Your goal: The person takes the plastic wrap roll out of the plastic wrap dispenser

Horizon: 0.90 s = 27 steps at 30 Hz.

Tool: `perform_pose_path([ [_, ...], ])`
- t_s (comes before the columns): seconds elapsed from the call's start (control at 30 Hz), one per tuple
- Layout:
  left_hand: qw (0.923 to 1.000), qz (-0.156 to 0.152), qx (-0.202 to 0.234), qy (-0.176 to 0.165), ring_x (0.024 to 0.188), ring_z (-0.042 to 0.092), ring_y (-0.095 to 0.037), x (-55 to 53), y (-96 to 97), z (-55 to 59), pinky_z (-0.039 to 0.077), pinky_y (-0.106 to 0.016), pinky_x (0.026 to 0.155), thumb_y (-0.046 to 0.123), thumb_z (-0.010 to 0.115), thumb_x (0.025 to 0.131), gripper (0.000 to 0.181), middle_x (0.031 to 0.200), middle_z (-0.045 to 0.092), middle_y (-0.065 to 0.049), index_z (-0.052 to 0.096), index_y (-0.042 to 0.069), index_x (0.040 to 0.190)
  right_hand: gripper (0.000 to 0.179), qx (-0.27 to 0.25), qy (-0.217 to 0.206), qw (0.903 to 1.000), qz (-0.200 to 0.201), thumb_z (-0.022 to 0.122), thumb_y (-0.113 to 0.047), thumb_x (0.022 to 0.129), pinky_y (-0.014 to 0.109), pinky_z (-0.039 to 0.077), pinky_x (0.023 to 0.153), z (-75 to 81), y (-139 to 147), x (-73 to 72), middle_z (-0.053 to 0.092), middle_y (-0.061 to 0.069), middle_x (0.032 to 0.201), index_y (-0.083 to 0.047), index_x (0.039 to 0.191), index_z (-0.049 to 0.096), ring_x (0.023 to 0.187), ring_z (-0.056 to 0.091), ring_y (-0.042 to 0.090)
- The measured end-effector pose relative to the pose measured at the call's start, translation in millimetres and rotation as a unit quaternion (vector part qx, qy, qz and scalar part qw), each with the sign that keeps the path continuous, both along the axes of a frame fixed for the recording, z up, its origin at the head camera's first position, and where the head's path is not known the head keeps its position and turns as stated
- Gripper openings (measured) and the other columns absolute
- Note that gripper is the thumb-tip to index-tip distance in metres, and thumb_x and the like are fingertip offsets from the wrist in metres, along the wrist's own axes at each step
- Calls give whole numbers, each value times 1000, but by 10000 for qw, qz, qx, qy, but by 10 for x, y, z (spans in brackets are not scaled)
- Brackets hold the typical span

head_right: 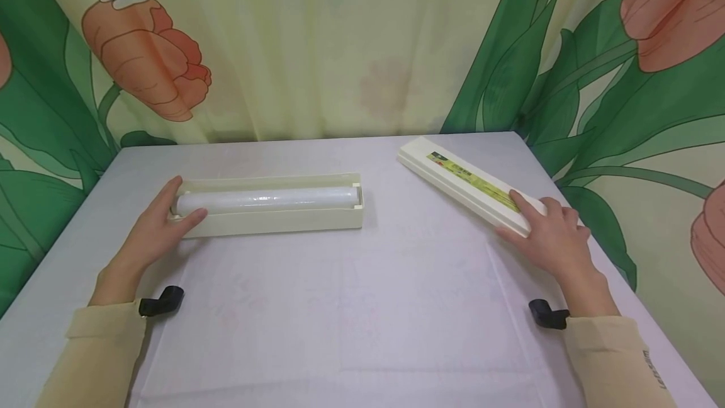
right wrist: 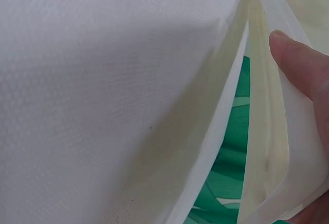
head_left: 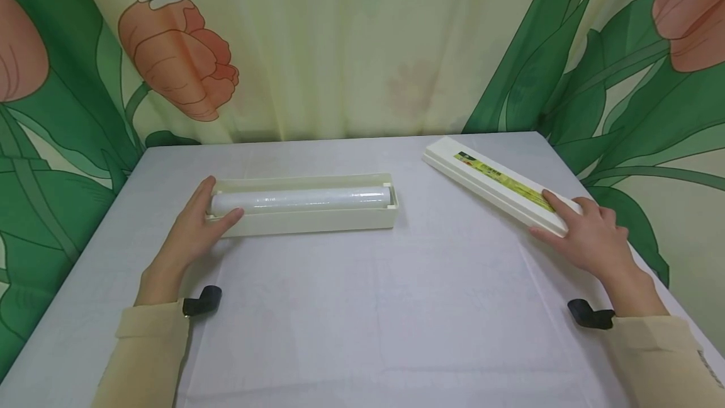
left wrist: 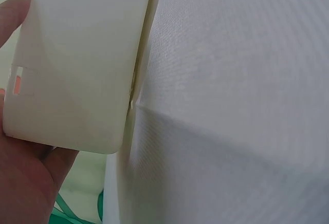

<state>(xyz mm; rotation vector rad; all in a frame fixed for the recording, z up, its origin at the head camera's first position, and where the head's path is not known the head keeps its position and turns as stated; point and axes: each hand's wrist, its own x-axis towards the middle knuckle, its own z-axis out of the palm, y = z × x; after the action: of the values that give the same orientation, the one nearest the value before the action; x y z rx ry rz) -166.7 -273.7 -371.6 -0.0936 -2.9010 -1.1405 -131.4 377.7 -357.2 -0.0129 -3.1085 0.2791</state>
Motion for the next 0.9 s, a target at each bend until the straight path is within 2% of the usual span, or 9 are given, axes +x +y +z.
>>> perform_pose_path([
  [0.5, 10000, -16, -47, 5, 151, 4, -44, -11, -11, 11, 11, -67, 115, 54, 62, 97, 102, 166, 1, -23, 1, 3, 162, 90, 200, -566, 9982, -29, 55, -60, 96, 87, 26, 82, 91, -126, 48, 24, 45, 138, -12, 162, 17, 119, 21, 71],
  [0.63, 10000, -3, -52, -18, 151, 3, -44, -17, -14, 3, 11, -67, 115, 55, 62, 97, 103, 166, 0, -22, 1, 4, 162, 92, 121, -744, 9972, 4, 60, -56, 94, 85, 32, 80, 89, -160, 74, 23, 45, 138, -11, 161, 16, 118, 23, 69],
  [0.8, 10000, -42, -61, 1, 151, 4, -44, -19, -27, -13, 11, -67, 116, 54, 61, 97, 102, 166, 0, -23, 1, 2, 161, 94, 57, -879, 9961, 51, 63, -53, 93, 76, 43, 69, 70, -211, 107, 24, 45, 136, -9, 161, 16, 112, 30, 67],
  [0.9, 9999, -85, -48, 22, 151, 4, -44, -22, -27, -11, 11, -66, 116, 54, 61, 97, 102, 166, 1, -23, 1, 2, 161, 95, 57, -966, 9953, 30, 64, -53, 92, 71, 46, 65, 53, -239, 136, 24, 45, 135, -9, 161, 16, 109, 32, 65],
])
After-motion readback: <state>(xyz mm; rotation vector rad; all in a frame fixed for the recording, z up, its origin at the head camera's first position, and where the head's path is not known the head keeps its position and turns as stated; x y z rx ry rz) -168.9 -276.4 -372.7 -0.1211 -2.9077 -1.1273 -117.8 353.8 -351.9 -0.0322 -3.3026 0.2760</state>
